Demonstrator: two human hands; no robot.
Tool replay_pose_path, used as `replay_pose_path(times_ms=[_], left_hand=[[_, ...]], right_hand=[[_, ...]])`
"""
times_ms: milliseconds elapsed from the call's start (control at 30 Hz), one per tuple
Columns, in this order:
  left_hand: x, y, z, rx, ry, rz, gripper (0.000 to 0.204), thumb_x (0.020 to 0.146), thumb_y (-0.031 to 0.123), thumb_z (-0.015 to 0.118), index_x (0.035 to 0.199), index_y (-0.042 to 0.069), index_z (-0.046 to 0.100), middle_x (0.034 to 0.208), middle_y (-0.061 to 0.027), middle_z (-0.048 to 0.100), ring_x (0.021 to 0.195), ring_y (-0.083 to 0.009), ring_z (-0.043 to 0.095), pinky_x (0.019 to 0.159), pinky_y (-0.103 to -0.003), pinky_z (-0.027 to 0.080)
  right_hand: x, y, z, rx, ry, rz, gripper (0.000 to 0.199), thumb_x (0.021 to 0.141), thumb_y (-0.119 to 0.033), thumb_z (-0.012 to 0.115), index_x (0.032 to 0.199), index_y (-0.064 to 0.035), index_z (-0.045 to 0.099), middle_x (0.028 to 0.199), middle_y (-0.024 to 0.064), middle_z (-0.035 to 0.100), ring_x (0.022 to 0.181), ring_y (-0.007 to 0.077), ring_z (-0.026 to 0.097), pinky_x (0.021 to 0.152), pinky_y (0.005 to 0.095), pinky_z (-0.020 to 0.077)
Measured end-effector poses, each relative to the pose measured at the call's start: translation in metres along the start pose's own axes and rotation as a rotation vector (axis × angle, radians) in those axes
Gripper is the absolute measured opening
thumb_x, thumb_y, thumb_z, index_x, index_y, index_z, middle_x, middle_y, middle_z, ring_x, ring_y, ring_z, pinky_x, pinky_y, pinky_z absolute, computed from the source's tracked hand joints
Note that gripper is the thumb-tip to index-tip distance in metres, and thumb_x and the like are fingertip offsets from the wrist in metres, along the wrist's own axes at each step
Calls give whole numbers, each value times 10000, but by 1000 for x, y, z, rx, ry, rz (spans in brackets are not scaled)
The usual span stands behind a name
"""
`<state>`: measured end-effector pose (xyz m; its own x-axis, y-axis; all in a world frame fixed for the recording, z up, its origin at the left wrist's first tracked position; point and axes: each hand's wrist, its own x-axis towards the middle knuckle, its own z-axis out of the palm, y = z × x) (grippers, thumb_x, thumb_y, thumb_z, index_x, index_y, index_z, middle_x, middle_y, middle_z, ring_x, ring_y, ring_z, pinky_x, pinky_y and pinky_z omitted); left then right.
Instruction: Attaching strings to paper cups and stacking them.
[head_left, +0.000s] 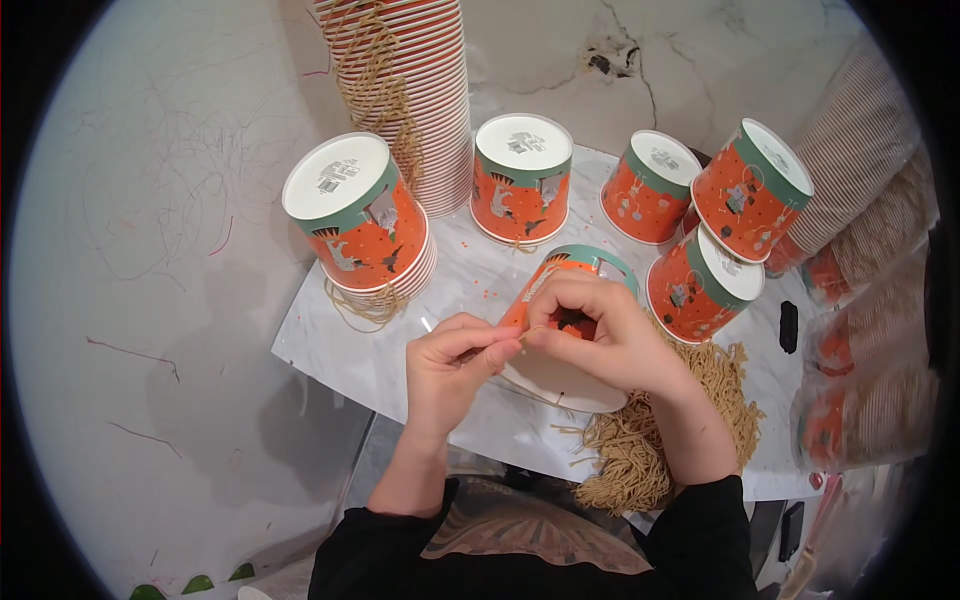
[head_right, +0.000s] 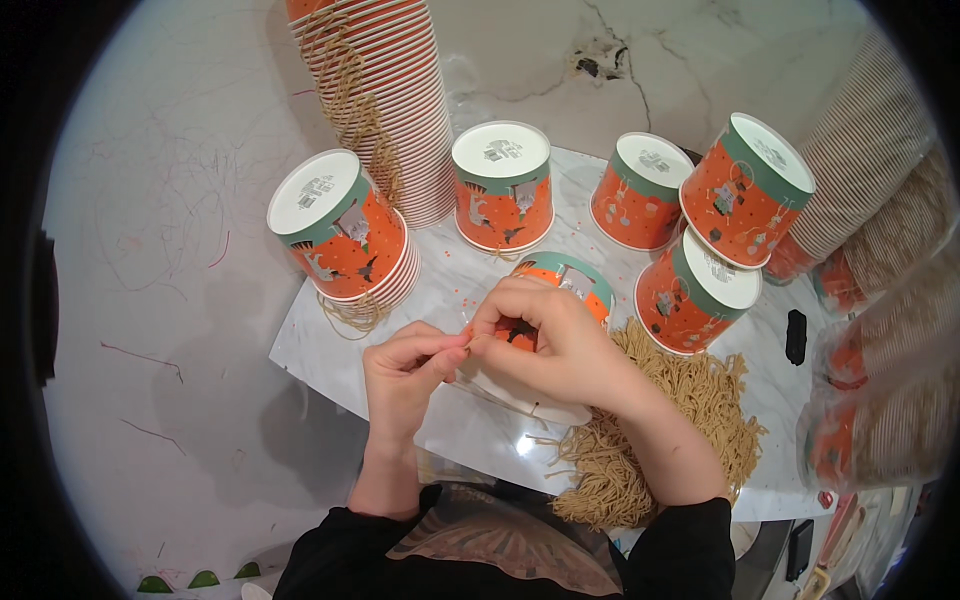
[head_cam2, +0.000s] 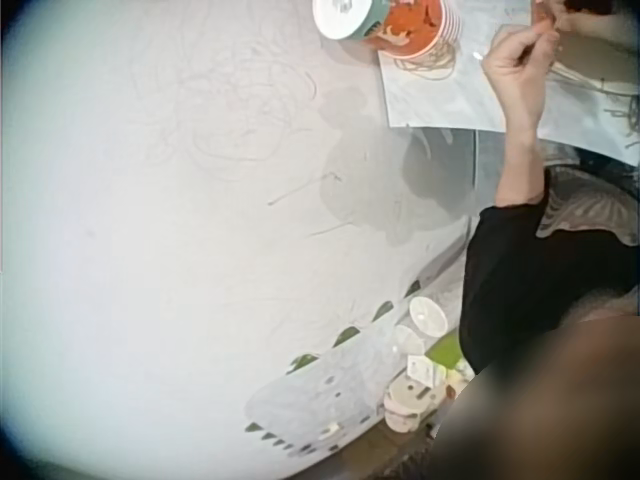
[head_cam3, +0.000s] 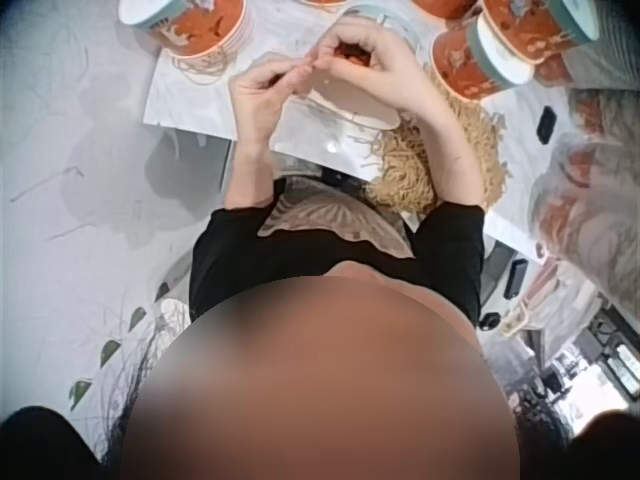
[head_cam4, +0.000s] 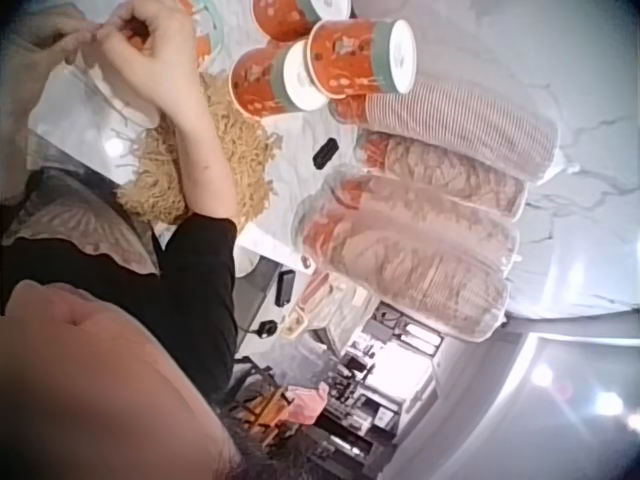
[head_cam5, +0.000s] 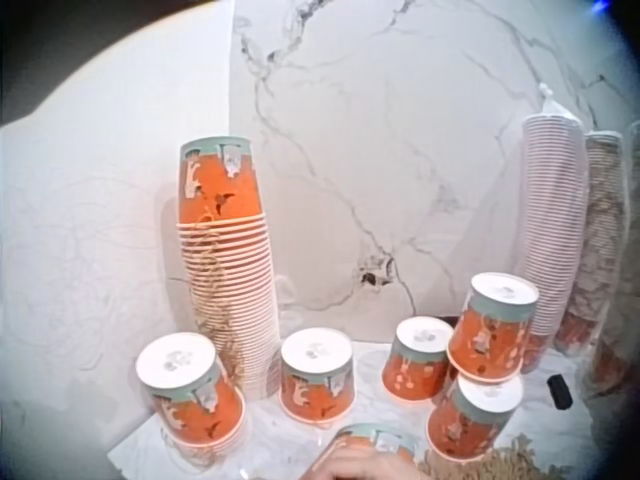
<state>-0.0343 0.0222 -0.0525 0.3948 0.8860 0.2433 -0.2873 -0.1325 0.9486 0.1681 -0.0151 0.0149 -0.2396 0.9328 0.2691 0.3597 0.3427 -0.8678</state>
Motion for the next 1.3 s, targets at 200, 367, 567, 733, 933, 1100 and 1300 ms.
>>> replay_pose_path(times_ms=[200, 367, 567, 733, 933, 1100, 1300], left_hand=[[-3, -2, 4, 18, 35, 51, 85, 885, -16, 734, 968, -23, 753, 876, -42, 650, 699, -76, 603, 617, -207, 488], [-3, -10, 7, -39, 97, 58, 81, 926, 50, 718, 915, -29, 700, 846, -34, 623, 687, -67, 591, 625, -196, 477], [-4, -15, 11, -110, 102, 42, 132, 952, 118, 705, 910, -3, 670, 842, -7, 617, 683, -47, 567, 635, -184, 465], [-5, -17, 10, -174, 104, 9, 122, 956, 110, 697, 915, -2, 670, 829, 1, 628, 680, -41, 563, 631, -184, 464], [-6, 5, 13, -115, 89, -59, 80, 928, 28, 702, 987, -16, 670, 845, -18, 662, 697, -50, 593, 644, -187, 483], [-9, 20, 26, -160, 93, -11, 231, 888, -43, 719, 1088, -10, 608, 873, -36, 672, 735, -58, 618, 679, -194, 502], [-7, 25, 33, -38, 135, 218, 297, 858, -35, 758, 1033, 37, 530, 867, -23, 637, 770, -68, 608, 721, -207, 497]], right_hand=[[0, 2, 0, 171, 12, 75, 118, 845, -106, 673, 838, 0, 620, 834, 33, 588, 800, 114, 552, 717, 268, 457], [-1, 2, -2, 175, -21, 94, 103, 839, -87, 659, 838, 4, 610, 840, 28, 577, 801, 98, 539, 723, 256, 454], [-1, 1, -3, 205, -40, 118, 96, 837, -80, 653, 835, 3, 606, 844, 27, 571, 794, 97, 529, 725, 251, 451], [-1, -2, -4, 224, -48, 144, 99, 839, -80, 651, 839, 8, 605, 846, 27, 569, 797, 93, 525, 724, 250, 451], [-2, -11, -12, -72, -36, 60, 106, 830, -100, 687, 883, -22, 639, 869, 60, 621, 817, 142, 595, 738, 263, 471], [-5, -26, -6, -415, 75, -233, 211, 735, -59, 759, 922, -64, 662, 881, 48, 664, 877, 241, 642, 889, 375, 495], [-8, -26, -2, -492, 136, -337, 174, 761, -88, 732, 918, -111, 661, 860, 11, 629, 842, 206, 650, 1007, 438, 468]])
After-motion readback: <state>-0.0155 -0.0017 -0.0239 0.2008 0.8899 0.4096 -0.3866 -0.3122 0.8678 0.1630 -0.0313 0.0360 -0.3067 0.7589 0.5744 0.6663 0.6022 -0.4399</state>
